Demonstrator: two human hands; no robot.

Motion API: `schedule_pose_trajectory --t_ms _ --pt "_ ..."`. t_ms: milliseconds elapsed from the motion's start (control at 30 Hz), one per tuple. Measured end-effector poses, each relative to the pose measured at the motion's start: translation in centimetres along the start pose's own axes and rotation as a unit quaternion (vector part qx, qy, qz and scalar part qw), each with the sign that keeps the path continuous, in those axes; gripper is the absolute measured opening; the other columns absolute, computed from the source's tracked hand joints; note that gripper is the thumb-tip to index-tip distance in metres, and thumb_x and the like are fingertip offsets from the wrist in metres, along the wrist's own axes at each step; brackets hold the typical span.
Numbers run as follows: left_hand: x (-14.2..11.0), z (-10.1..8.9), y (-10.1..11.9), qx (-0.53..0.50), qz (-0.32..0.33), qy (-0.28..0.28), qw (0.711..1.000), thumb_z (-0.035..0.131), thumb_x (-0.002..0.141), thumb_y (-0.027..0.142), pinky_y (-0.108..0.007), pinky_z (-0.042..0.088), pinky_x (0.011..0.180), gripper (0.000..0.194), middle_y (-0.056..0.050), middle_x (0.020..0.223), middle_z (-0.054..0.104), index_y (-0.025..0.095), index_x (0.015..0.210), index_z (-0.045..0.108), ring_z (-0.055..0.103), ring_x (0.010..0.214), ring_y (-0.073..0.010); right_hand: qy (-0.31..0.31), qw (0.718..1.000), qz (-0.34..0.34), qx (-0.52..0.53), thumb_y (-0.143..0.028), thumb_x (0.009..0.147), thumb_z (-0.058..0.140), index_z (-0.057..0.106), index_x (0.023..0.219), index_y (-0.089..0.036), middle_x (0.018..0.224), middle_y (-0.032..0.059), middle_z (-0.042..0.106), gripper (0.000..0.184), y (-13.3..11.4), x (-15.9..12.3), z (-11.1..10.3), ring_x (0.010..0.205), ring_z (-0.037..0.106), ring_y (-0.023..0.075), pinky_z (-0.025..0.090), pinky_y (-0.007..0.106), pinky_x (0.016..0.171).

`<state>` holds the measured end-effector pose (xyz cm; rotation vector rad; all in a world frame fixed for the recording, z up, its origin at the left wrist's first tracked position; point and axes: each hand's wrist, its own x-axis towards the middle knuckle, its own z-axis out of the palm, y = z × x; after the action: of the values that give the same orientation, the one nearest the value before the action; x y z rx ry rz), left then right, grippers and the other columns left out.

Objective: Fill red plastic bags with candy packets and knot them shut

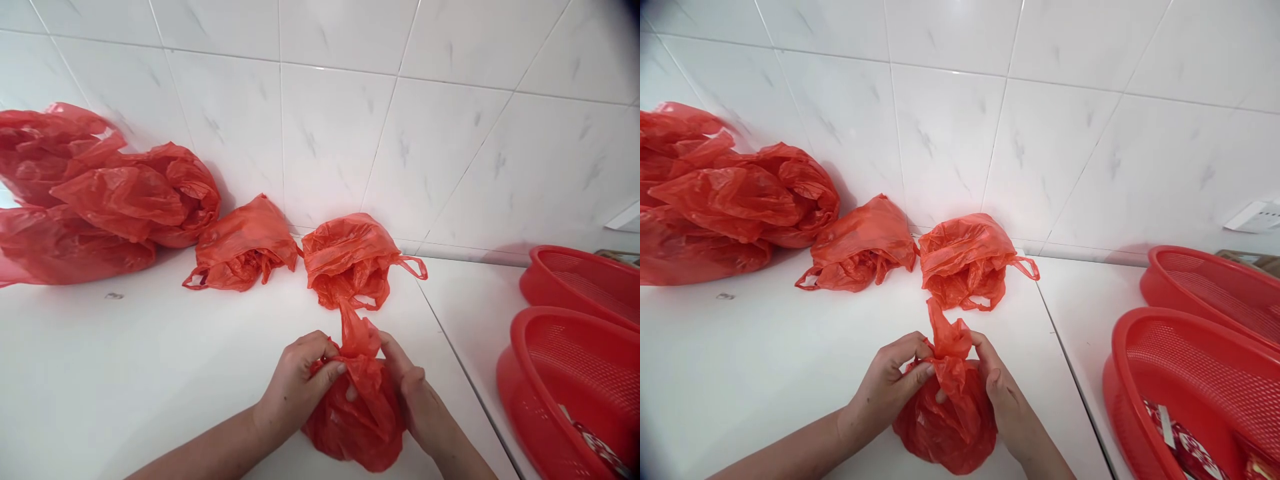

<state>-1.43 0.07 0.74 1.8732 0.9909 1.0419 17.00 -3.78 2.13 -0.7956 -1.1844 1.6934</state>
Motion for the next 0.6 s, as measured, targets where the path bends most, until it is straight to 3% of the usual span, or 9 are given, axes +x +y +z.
schedule_pose_trajectory --t_ms 67,167,267,367,467,600 --pt "0.0 0.0 0.0 0.024 0.018 -0.001 1.000 0.053 0.081 0.012 -0.024 0.042 0.066 0.015 0.002 0.069 0.057 0.018 0.067 0.054 0.052 0.066 -0.0112 -0.018 0.999 0.007 -0.036 -0.077 0.072 0.046 0.037 0.133 -0.030 0.098 0.0064 0.063 0.078 -0.5 -0.2 0.0 0.076 0.058 0.0188 0.046 0.032 0.071" --pt "-0.1 0.2 0.0 0.043 0.038 -0.005 0.998 0.053 0.076 0.008 -0.024 0.042 0.066 0.016 0.002 0.067 0.053 0.018 0.064 0.053 0.049 0.065 -0.0111 -0.050 0.995 -0.008 -0.085 -0.071 0.075 0.051 0.049 0.125 -0.029 0.109 0.0071 0.058 0.066 -0.7 -0.4 0.1 0.092 0.055 0.0216 0.043 0.035 0.083" --pt "-0.2 0.3 -0.1 0.037 0.028 -0.008 0.999 0.059 0.072 0.009 -0.024 0.041 0.062 0.015 0.002 0.067 0.051 0.018 0.062 0.052 0.048 0.063 -0.0112 -0.060 0.993 -0.012 -0.103 -0.061 0.074 0.061 0.062 0.099 -0.024 0.096 0.0038 0.058 0.045 -0.3 -0.2 0.1 0.083 0.053 0.0178 0.041 0.030 0.074" --pt "-0.4 0.5 0.0 -0.003 0.006 -0.009 1.000 0.056 0.073 0.005 -0.025 0.046 0.071 0.015 -0.002 0.090 0.056 0.019 0.068 0.051 0.055 0.080 -0.0131 -0.014 0.994 0.005 -0.106 -0.040 0.073 0.070 0.056 0.075 -0.020 0.080 -0.0015 0.053 0.024 -0.1 -0.1 0.3 0.071 0.047 0.0118 0.037 0.025 0.066" --pt "-0.4 0.7 0.1 -0.041 -0.001 -0.032 0.999 0.054 0.075 0.003 -0.030 0.044 0.091 0.017 -0.005 0.123 0.050 0.019 0.072 0.050 0.052 0.110 -0.0174 0.038 0.991 0.039 -0.124 -0.023 0.074 0.066 0.047 0.075 -0.021 0.075 -0.0044 0.050 0.018 -0.6 -0.2 0.7 0.063 0.042 0.0085 0.034 0.022 0.059" --pt "-0.2 0.5 0.0 -0.056 0.012 -0.053 0.997 0.051 0.077 0.003 -0.032 0.041 0.095 0.017 -0.007 0.134 0.041 0.020 0.076 0.049 0.041 0.125 -0.0205 0.079 0.979 0.069 -0.174 -0.015 0.072 0.057 0.045 0.087 -0.024 0.069 -0.0076 0.047 0.021 -1.2 -0.3 1.3 0.055 0.036 0.0070 0.031 0.020 0.053"
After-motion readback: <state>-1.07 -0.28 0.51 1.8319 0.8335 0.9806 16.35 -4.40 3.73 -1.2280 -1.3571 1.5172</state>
